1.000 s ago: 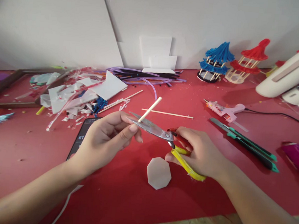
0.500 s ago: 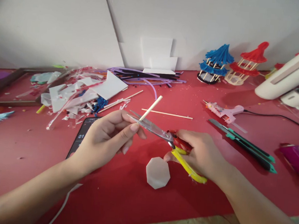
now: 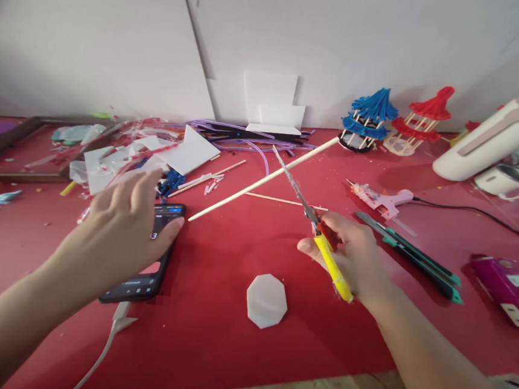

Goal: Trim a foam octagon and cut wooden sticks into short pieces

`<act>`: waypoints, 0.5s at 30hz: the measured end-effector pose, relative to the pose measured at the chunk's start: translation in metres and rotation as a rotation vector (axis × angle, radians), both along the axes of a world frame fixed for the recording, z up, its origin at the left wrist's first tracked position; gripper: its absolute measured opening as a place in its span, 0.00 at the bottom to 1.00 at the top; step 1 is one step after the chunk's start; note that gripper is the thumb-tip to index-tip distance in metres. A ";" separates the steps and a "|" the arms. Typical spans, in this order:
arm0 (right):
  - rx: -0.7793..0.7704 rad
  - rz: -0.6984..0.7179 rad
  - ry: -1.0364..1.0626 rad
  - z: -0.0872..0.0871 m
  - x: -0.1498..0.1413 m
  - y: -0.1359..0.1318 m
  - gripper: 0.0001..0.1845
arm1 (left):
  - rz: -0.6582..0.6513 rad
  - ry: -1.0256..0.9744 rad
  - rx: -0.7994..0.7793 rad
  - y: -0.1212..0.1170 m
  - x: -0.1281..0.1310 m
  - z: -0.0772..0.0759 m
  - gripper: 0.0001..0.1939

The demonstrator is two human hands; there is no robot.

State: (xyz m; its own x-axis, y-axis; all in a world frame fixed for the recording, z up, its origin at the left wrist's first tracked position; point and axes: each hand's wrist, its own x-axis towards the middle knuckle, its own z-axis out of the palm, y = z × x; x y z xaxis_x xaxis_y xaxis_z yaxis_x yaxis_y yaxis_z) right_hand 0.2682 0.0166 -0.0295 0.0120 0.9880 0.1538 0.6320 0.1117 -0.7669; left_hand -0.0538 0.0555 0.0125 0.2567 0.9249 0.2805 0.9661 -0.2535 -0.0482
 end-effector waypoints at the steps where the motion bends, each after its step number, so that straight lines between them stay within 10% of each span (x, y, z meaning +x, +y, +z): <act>1: 0.000 0.007 -0.019 0.001 0.000 -0.001 0.16 | 0.019 0.039 -0.042 -0.004 -0.002 -0.008 0.36; 15: -0.093 0.056 0.018 0.008 -0.008 -0.001 0.20 | 0.094 0.150 -0.145 -0.004 0.002 -0.025 0.33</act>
